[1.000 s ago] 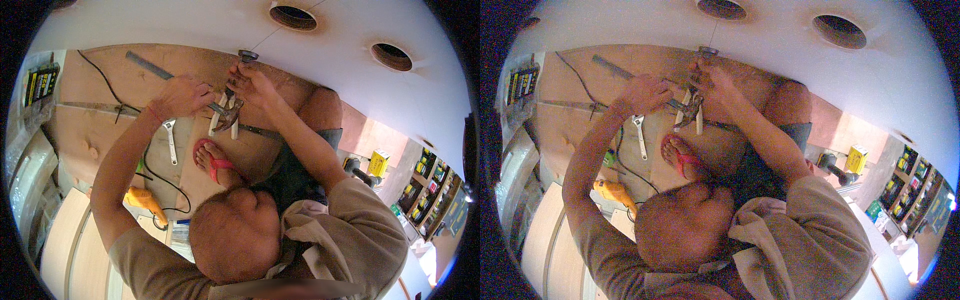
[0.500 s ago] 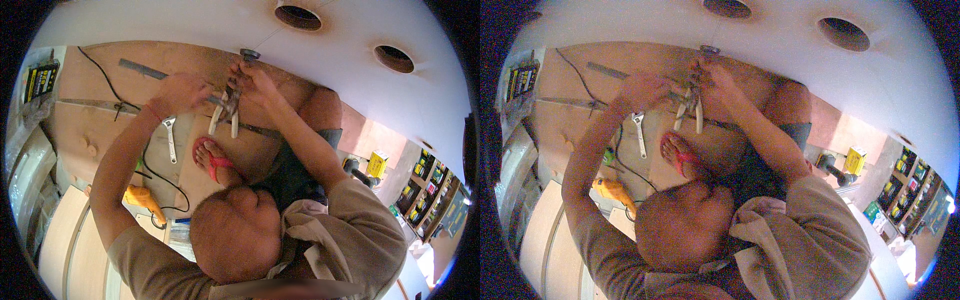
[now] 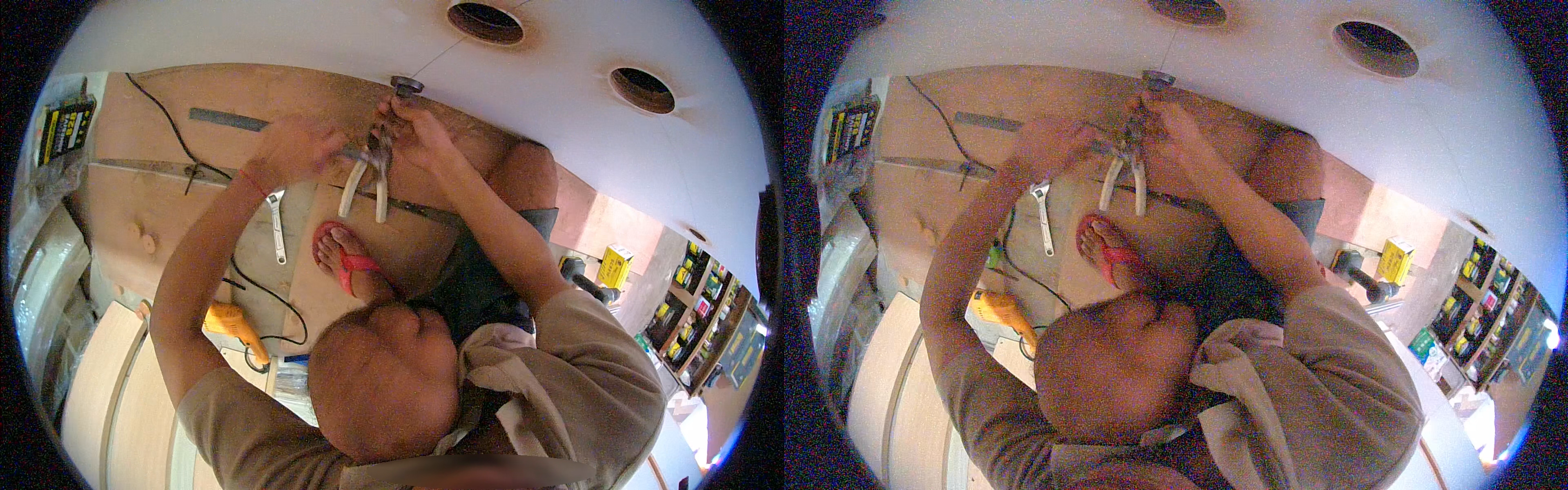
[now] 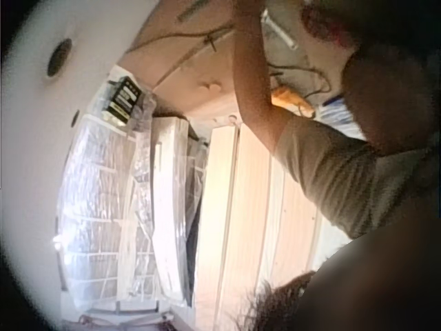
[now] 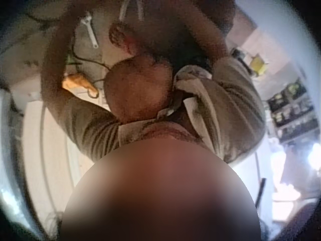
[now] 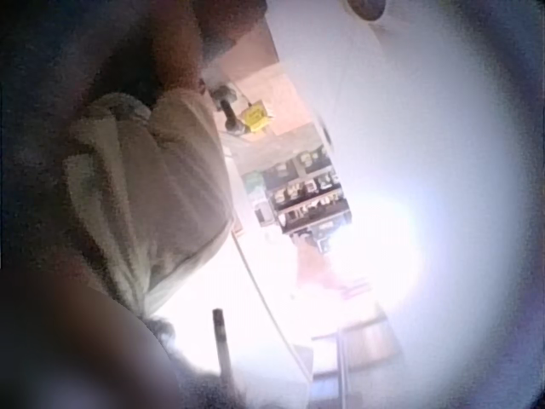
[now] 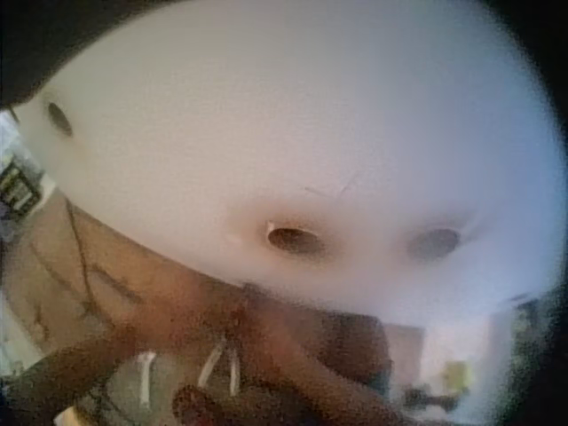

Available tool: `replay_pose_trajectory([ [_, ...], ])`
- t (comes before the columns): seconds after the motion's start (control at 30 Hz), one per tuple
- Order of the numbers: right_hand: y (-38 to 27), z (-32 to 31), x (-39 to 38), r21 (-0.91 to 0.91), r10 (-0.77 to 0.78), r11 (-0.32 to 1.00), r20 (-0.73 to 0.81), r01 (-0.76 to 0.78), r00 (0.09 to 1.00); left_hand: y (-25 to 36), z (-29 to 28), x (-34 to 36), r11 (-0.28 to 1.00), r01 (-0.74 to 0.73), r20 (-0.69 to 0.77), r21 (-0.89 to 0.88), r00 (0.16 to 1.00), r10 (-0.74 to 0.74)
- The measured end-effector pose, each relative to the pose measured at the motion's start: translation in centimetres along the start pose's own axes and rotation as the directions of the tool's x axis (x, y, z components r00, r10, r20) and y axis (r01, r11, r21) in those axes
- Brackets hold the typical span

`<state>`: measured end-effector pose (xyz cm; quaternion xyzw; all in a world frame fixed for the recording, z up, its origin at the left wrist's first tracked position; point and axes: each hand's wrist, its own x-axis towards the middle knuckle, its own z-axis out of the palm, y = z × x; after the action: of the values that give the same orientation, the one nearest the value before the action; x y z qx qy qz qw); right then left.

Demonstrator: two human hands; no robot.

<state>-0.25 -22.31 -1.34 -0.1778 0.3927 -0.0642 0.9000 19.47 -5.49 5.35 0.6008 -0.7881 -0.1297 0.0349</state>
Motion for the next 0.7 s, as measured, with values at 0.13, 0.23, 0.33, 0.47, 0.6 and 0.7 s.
replay_pose_trajectory([
  [0.13, 0.3, -0.4, 0.5, 0.013, 0.0, 1.0, -0.03, 0.0, 1.0, 0.3, 0.4, -0.2, 0.997, 0.038, -0.078, 0.068, 0.996, -0.033],
  [0.23, 0.3, -0.6, 0.6, 0.001, -0.013, 1.0, -0.032, 0.013, 0.999, 0.3, 0.4, -0.4, 0.997, 0.077, -0.113, 0.025, 0.991, -0.073],
  [0.33, 0.2, -0.8, 0.7, 0.048, 0.007, 0.999, -0.064, -0.004, 0.998, 0.1, 0.2, -0.3, 0.999, -0.037, -0.143, 0.011, 0.989, 0.038],
  [0.47, 0.3, -0.7, 0.8, -0.037, -0.073, 0.997, -0.077, 0.07, 0.994, 0.4, 0.4, -0.6, 0.987, 0.156, -0.059, 0.047, 0.986, -0.153],
  [0.6, 0.2, -0.3, 0.3, 0.125, -0.04, 0.992, 0.161, 0.02, 0.986, 1.9, 1.5, -2.1, 0.968, 0.233, 0.061, -0.09, 0.972, -0.228],
  [0.7, 0.2, 0.4, -0.3, 0.263, 0.004, 0.963, 0.178, -0.051, 0.984, 2.5, 2.5, -3.6, 0.928, 0.359, 0.044, -0.096, 0.933, -0.356],
])
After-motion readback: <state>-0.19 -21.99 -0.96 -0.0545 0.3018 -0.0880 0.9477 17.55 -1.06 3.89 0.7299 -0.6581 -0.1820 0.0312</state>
